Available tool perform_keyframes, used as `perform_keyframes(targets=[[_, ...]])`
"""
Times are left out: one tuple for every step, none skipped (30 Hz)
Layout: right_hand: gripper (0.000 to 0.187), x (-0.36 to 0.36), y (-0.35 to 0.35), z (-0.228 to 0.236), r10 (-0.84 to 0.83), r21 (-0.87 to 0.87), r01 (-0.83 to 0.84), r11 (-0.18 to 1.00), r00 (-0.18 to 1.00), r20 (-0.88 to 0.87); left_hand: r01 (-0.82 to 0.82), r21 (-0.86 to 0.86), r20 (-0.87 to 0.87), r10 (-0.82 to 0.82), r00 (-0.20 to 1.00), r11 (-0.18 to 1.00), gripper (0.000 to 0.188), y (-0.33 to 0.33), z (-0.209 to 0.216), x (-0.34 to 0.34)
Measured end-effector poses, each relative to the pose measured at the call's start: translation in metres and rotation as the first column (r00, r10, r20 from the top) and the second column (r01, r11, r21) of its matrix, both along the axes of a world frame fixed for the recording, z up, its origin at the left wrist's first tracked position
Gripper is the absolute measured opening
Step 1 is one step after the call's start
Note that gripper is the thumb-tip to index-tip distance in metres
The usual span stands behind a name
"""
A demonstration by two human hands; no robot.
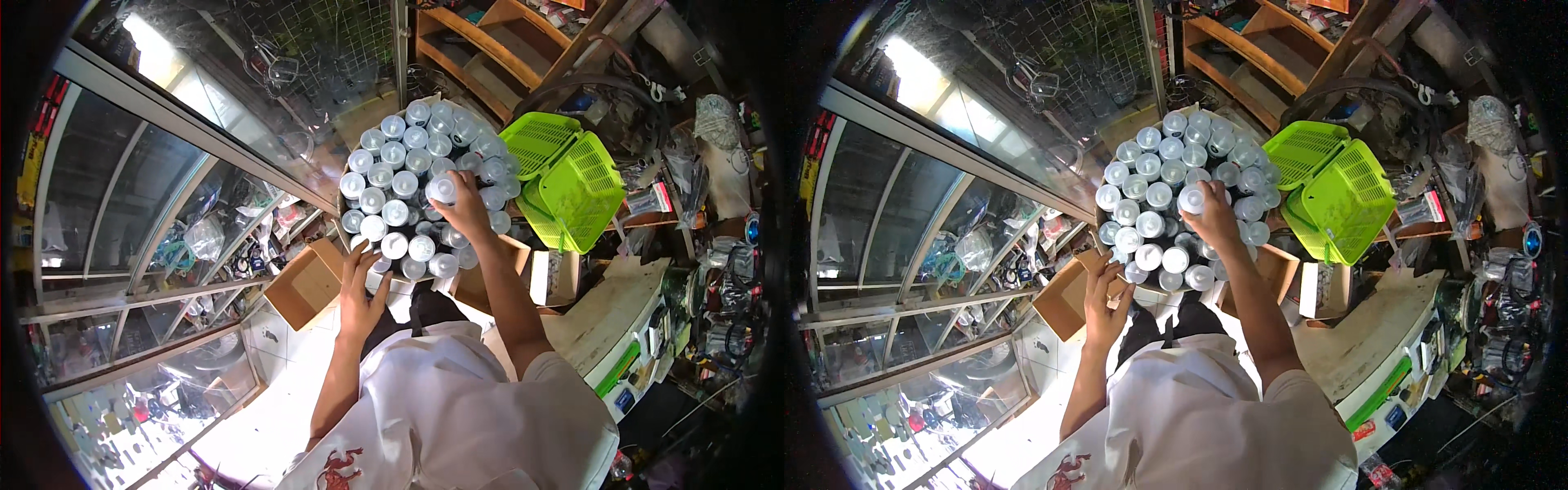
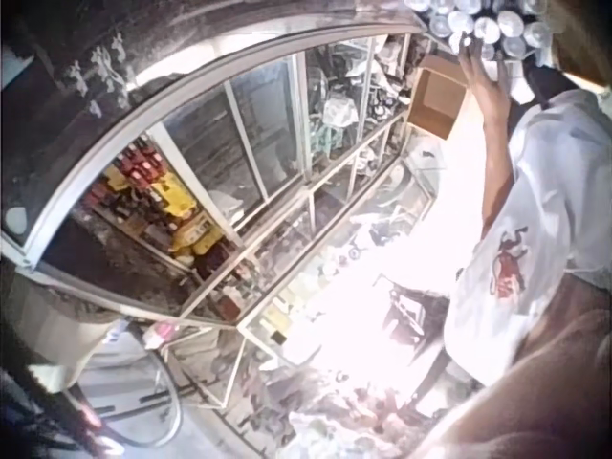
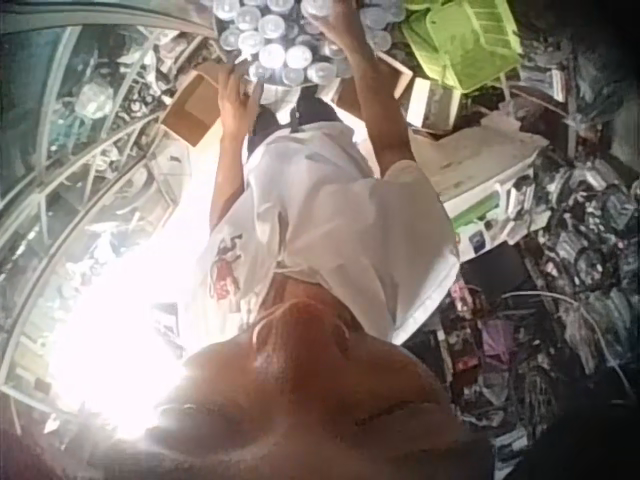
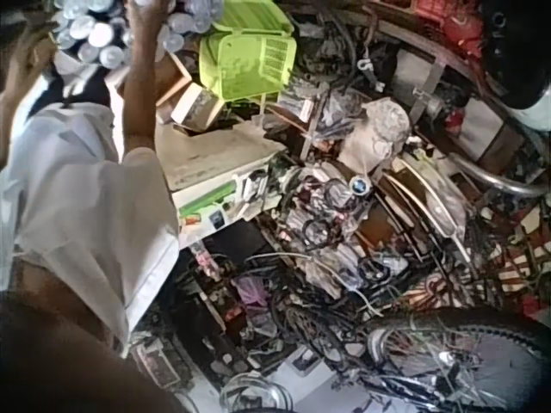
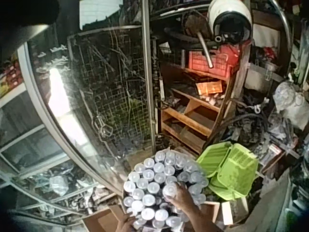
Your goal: The person repeatedly picks up small cylindrical cans from a cardboard box and places them onto a glass display shelf. The person handles the cans one by one, arranging them in rows on the shelf within a cluttered shop environment.
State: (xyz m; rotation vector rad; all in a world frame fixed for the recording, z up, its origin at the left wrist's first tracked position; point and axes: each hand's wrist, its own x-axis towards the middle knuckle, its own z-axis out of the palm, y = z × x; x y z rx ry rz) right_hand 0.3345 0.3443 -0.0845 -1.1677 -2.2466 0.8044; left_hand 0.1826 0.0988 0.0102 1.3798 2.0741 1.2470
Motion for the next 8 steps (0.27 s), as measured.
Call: perform_keyframes(targets=[[0.076, -0.001, 0.000, -0.007, -0.001, 0.040, 0.002, 0.999, 0.999, -0.033, -0.001, -0.011, 0.033, 0.001, 0.999, 1.000, 0.037, 0.002, -0.001, 0.005], [0.075, -0.001, -0.002, -0.010, 0.039, 0.085, -0.033, 0.996, 0.997, -0.068, -0.001, -0.022, 0.065, 0.002, 0.998, 1.000, 0.038, 0.005, -0.002, 0.009], [0.074, -0.003, -0.005, -0.015, 0.037, 0.018, -0.037, 0.999, 0.999, -0.038, 0.006, -0.023, 0.060, -0.005, 0.998, 1.000, 0.038, 0.008, -0.002, 0.013], [0.074, -0.004, -0.007, -0.021, 0.060, 0.019, -0.060, 0.998, 0.998, -0.014, 0.012, -0.025, 0.054, -0.011, 0.998, 1.000, 0.038, 0.011, -0.002, 0.016], [0.074, -0.006, -0.008, -0.026, 0.083, 0.022, -0.083, 0.996, 0.997, 0.006, 0.017, -0.026, 0.044, -0.016, 0.999, 1.000, 0.038, 0.014, -0.002, 0.018], [0.075, -0.007, -0.007, -0.031, 0.103, 0.088, -0.108, 0.990, 0.993, 0.060, 0.019, -0.032, 0.084, -0.017, 0.996, 0.999, 0.039, 0.015, -0.004, 0.021], [0.077, -0.008, -0.007, -0.034, 0.119, 0.129, -0.133, 0.983, 0.987, 0.106, 0.020, -0.040, 0.074, -0.017, 0.997, 0.999, 0.040, 0.016, -0.005, 0.022], [0.076, -0.006, -0.006, -0.052, 0.114, 0.131, -0.129, 0.983, 0.987, 0.113, 0.029, -0.048, 0.064, -0.026, 0.998, 0.998, 0.042, 0.017, -0.005, 0.022]])
